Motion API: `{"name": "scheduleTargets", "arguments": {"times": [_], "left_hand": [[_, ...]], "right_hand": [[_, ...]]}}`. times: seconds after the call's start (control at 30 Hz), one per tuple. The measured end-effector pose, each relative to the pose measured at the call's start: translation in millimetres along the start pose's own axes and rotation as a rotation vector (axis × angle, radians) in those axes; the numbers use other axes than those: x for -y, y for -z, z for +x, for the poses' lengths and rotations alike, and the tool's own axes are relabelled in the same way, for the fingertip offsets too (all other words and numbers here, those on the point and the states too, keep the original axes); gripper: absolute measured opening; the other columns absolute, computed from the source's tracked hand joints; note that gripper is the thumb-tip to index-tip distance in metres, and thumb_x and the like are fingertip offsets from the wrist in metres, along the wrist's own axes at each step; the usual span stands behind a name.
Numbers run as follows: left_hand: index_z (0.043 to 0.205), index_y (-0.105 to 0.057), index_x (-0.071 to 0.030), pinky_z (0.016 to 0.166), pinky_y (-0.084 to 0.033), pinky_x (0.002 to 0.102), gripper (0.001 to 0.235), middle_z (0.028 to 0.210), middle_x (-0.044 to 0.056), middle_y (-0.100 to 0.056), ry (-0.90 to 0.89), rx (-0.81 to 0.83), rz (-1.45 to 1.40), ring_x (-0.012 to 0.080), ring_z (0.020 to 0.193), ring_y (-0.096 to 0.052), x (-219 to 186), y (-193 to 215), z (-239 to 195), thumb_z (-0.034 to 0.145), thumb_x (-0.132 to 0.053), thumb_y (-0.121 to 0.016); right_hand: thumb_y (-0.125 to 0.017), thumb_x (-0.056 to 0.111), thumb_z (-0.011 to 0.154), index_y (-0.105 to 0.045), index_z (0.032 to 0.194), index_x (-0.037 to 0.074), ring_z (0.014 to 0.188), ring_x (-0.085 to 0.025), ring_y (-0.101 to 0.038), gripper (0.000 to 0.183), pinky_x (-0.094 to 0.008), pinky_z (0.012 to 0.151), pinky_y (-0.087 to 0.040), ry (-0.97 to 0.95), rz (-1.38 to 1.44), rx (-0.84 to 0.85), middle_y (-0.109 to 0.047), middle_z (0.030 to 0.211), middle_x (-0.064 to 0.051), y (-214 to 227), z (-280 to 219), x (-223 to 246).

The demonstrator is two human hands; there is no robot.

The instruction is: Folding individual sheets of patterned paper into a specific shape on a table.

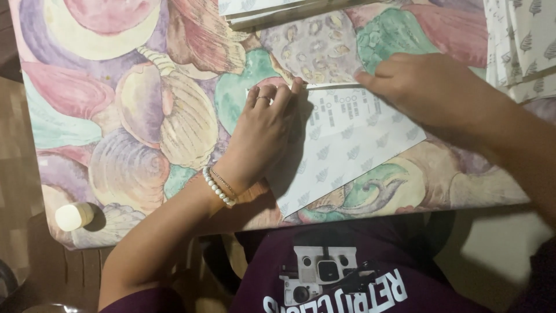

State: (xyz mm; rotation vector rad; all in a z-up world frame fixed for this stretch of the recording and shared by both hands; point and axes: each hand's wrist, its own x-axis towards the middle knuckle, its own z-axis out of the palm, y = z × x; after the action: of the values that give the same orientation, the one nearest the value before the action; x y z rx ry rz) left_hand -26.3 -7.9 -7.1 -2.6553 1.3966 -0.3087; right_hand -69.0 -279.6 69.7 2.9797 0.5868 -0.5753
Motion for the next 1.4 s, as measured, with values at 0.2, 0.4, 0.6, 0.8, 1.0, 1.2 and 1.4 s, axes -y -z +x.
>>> {"name": "scheduleTargets", "arguments": {"times": [0.2,0.4,0.6,0.8,1.0,1.2,1.4], "left_hand": [[0.155,-0.033,-0.006,0.103,-0.054,0.048,0.052,0.114,0.011,-0.052,0.01,0.011,-0.076,0.0338,0.109,-0.058,1,0,0,0.105,-0.013,-0.045],[0.153,-0.034,-0.007,0.105,-0.052,0.049,0.052,0.118,0.011,-0.053,0.017,0.026,-0.112,0.0342,0.112,-0.058,2,2,0,0.103,-0.011,-0.047],[0.126,-0.06,-0.005,0.097,-0.058,0.039,0.028,0.111,0.008,-0.054,0.0,0.003,-0.156,0.0318,0.108,-0.058,8,2,2,0.099,-0.011,-0.057],[0.136,-0.05,-0.004,0.092,-0.06,0.038,0.037,0.104,0.006,-0.052,0.033,0.014,-0.311,0.0285,0.098,-0.058,8,5,5,0.101,-0.013,-0.057],[0.154,-0.037,-0.015,0.116,-0.036,0.057,0.074,0.125,0.006,-0.056,0.031,0.145,-0.19,0.0307,0.12,-0.055,-3,11,17,0.086,0.002,-0.059],[0.127,-0.06,0.002,0.103,-0.052,0.036,0.033,0.119,0.012,-0.057,-0.107,0.055,-0.122,0.0233,0.108,-0.06,-13,2,30,0.097,-0.011,-0.056],[0.151,-0.039,-0.001,0.103,-0.049,0.039,0.055,0.116,0.007,-0.052,-0.09,-0.001,-0.195,0.0243,0.108,-0.054,-15,-3,27,0.099,-0.009,-0.054]], "right_hand": [[-0.059,-0.011,0.089,-0.031,0.164,0.019,0.085,-0.015,-0.064,0.086,-0.028,0.053,-0.062,0.051,-0.302,0.111,-0.068,0.093,0.002,-4,15,8],[-0.058,-0.007,0.091,-0.027,0.166,0.019,0.093,-0.018,-0.064,0.085,-0.031,0.059,-0.066,0.021,-0.33,0.185,-0.07,0.102,0.001,0,23,15],[-0.057,-0.007,0.091,-0.02,0.168,0.024,0.085,-0.016,-0.065,0.091,-0.029,0.052,-0.065,0.024,-0.394,0.181,-0.07,0.093,-0.001,1,23,17],[-0.057,-0.011,0.089,-0.018,0.169,0.03,0.081,-0.018,-0.065,0.098,-0.031,0.054,-0.062,0.037,-0.367,0.195,-0.069,0.089,0.0,6,28,22],[-0.062,-0.01,0.085,-0.024,0.166,0.032,0.093,-0.022,-0.065,0.099,-0.035,0.058,-0.063,0.013,-0.319,0.175,-0.066,0.113,-0.003,4,27,19],[-0.068,-0.008,0.079,-0.054,0.146,0.011,0.084,-0.019,-0.059,0.07,-0.032,0.053,-0.056,0.119,-0.271,-0.06,-0.063,0.092,0.002,-37,7,-20],[-0.068,-0.001,0.084,-0.066,0.129,0.007,0.093,-0.02,-0.063,0.045,-0.031,0.072,-0.058,0.202,-0.287,-0.216,-0.068,0.1,-0.001,-51,-5,-37]]}}
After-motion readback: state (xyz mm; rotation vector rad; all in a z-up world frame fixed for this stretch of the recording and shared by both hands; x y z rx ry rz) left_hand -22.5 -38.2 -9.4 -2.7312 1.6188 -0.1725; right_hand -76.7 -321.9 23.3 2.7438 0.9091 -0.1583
